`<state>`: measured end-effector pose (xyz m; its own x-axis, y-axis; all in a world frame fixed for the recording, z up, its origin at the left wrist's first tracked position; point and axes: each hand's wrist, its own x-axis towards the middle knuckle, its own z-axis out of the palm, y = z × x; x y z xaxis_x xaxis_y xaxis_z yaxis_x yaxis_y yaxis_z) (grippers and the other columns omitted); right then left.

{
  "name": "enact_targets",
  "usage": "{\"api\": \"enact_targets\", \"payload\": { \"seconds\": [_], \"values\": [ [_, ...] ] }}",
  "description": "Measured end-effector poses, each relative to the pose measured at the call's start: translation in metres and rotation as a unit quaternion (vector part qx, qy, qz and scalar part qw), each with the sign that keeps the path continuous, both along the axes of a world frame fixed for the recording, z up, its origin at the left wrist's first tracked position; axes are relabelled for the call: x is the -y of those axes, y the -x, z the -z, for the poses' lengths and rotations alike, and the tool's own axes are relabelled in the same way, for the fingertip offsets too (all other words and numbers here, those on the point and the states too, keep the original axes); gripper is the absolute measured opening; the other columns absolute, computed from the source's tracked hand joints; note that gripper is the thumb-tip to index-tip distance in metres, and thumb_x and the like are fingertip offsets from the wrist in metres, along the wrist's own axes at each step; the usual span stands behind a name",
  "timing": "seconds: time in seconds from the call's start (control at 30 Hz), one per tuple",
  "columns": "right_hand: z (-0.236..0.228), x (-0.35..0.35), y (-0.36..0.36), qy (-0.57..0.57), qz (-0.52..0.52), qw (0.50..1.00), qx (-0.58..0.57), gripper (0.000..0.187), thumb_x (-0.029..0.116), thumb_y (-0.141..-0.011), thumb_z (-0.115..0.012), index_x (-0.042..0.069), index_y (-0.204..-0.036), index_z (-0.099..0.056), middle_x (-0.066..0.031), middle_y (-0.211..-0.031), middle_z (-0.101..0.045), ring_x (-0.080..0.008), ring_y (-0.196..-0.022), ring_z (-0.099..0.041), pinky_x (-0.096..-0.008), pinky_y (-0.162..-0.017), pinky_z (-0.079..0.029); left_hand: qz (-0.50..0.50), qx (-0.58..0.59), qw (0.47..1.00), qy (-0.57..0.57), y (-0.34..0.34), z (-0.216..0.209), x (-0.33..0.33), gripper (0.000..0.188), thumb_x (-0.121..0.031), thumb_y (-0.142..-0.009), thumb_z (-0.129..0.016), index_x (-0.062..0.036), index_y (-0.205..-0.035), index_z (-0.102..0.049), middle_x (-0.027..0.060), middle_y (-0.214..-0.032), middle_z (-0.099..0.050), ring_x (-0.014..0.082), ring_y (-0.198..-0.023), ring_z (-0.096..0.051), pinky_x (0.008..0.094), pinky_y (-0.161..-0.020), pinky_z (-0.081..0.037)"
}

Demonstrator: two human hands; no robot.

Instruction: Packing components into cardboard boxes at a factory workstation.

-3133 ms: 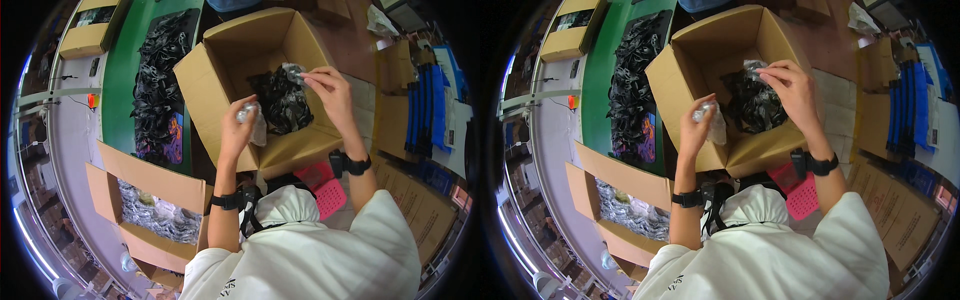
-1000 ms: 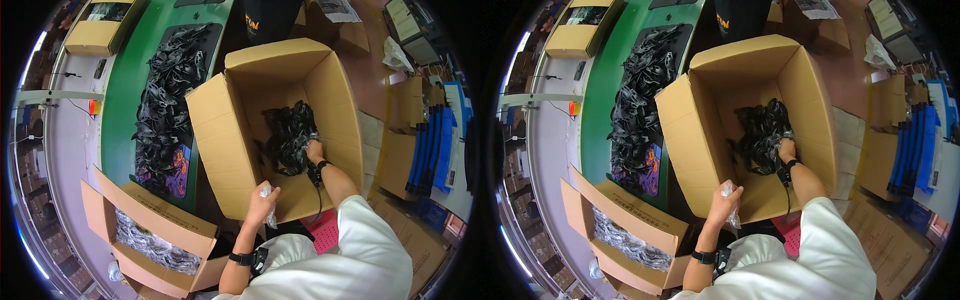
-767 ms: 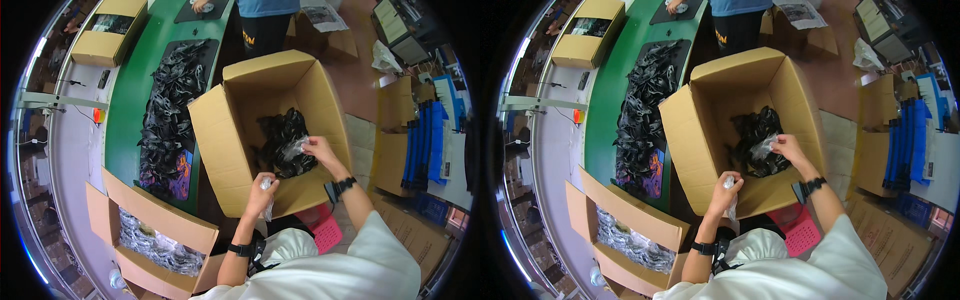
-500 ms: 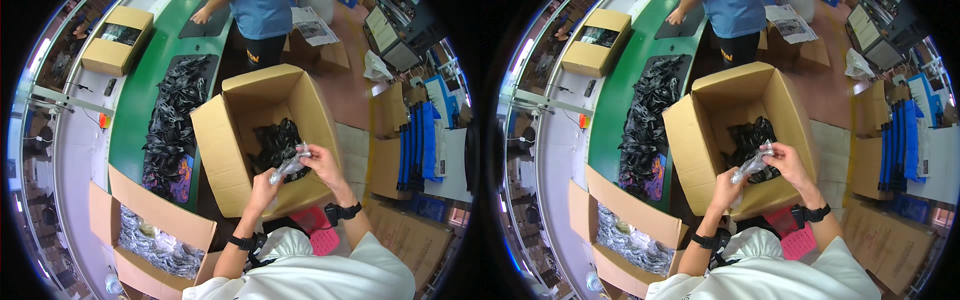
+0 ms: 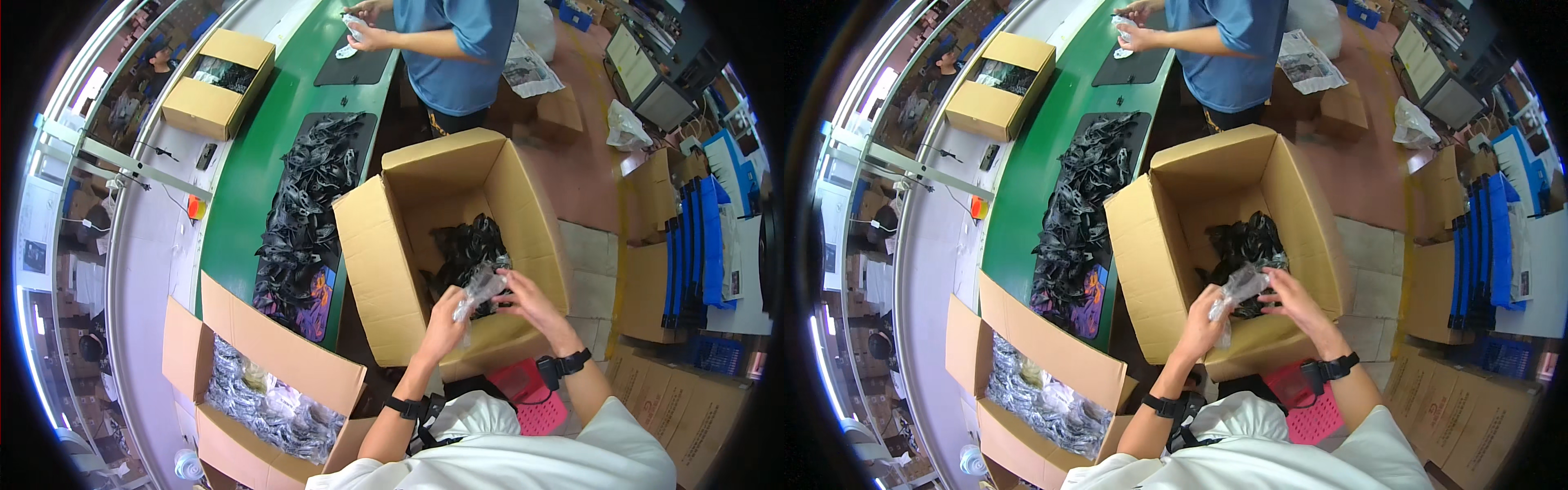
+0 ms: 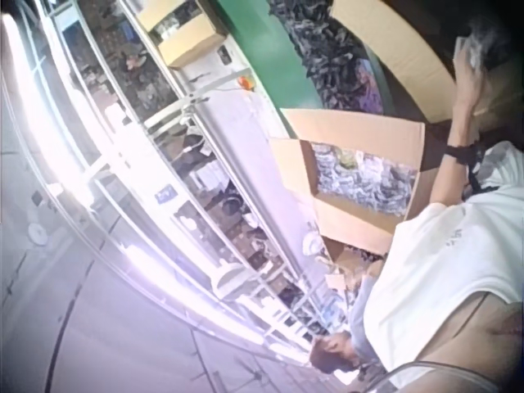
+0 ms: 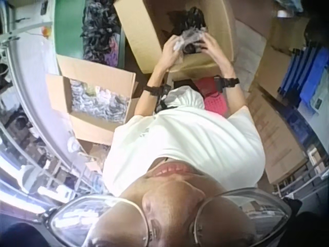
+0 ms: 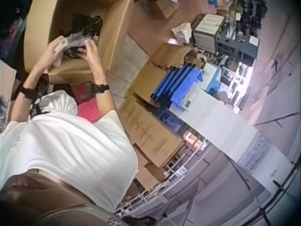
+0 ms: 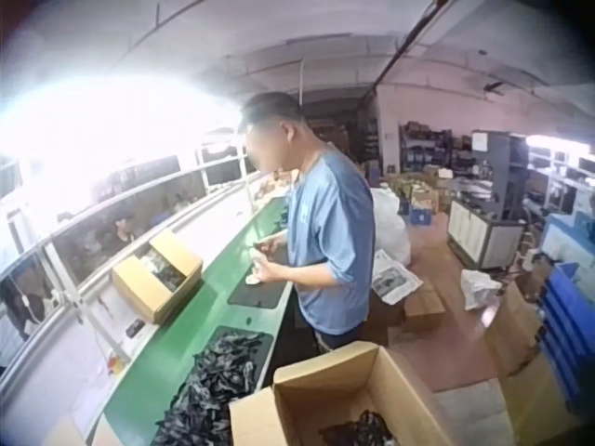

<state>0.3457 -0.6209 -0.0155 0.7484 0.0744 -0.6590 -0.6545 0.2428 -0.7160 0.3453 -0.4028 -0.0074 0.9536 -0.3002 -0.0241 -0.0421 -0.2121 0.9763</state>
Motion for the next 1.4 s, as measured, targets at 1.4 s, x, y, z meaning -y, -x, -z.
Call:
{"api": "enact_targets", "payload": {
  "seconds": [1.4],
  "values": [
    [0.294,0.053,-0.114,0.582,-0.245,0.771,-0.083,0.041,0.010,-0.087,-0.058,-0.006,-0.124,-0.054,-0.0328,-0.122,-0.056,-0.0420,-0.112,-0.059,-0.0458,-0.097,-0.048,-0.067,-0.326,0.937,0.103,0.018,0.070,-0.016,0.025,0.004,-0.085,-0.058,-0.0076,-0.107,-0.057,0.0030,-0.081,-0.056,0.0108,-0.067,-0.057,0.0269,-0.058,-0.047]
  ]
}}
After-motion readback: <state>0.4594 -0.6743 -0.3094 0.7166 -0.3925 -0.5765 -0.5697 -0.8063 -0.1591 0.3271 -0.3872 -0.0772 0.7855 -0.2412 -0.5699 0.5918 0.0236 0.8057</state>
